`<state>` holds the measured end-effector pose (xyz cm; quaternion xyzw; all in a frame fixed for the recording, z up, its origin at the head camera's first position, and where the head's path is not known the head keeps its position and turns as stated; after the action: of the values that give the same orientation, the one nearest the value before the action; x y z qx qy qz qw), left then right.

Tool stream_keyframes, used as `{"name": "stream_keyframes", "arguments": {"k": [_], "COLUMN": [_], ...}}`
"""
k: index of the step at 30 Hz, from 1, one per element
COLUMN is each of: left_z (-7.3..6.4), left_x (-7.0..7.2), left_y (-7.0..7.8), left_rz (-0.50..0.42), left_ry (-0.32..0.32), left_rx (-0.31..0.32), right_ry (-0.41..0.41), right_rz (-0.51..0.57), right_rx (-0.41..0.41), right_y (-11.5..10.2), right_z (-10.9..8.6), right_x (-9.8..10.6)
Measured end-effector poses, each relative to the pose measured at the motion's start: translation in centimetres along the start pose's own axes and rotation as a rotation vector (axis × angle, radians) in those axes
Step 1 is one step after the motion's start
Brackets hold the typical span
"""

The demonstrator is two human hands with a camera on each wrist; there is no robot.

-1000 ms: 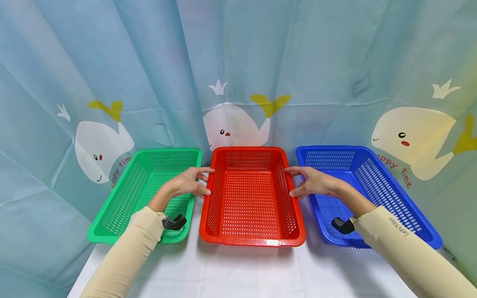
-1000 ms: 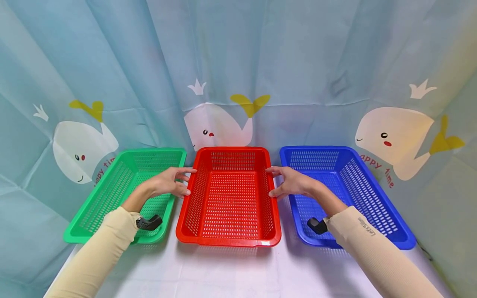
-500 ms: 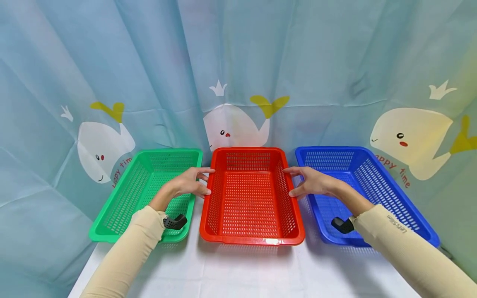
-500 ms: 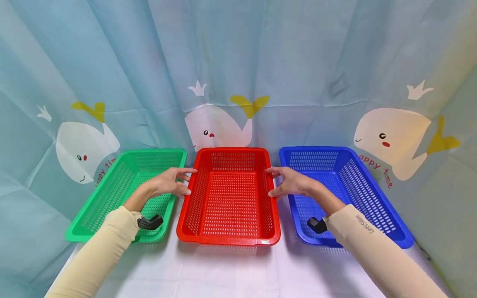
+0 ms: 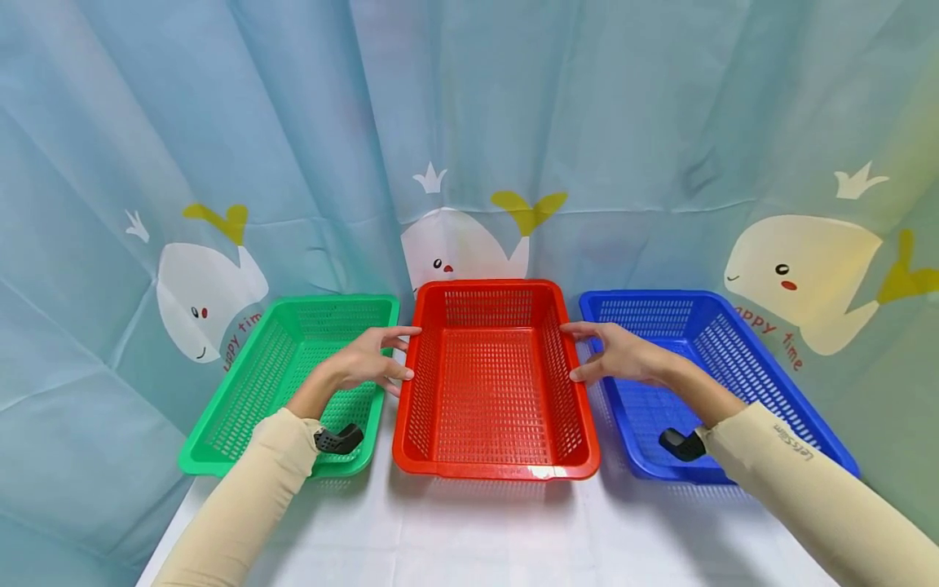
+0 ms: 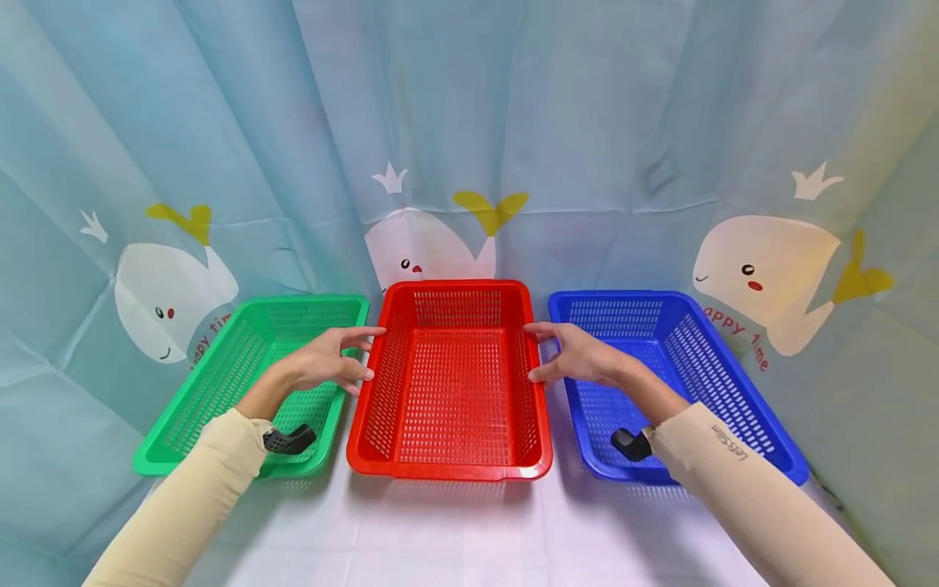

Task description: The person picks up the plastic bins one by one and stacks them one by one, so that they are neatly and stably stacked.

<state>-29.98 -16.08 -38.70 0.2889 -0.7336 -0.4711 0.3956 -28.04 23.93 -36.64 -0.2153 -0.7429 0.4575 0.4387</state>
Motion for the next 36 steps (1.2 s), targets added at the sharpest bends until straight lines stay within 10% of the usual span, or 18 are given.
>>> {"name": "stream_keyframes", "arguments": {"k": [36], "left_z": [-4.3], "left_x": [1.5], "left_y": [2.8], "left_rz": [-0.021], "left_ry": [0.021], "left_rx": [-0.162], "right_ry": [0.079], "right_rz": [0.118], "right_rx": [0.196], "right_y": [-3.1], "right_z": [-3.0], "right_x": [1.0]}}
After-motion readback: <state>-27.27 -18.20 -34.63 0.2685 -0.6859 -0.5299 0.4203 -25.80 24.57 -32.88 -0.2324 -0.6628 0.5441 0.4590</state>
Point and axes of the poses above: each hand's wrist, its own z-axis towards the middle knuckle, its own x-axis out of the back of the hand, y = z × x, the point moved 3 cm from there along z, towards the middle knuckle, and after that the axes turned 3 degrees about z, right-handed, at the moved point
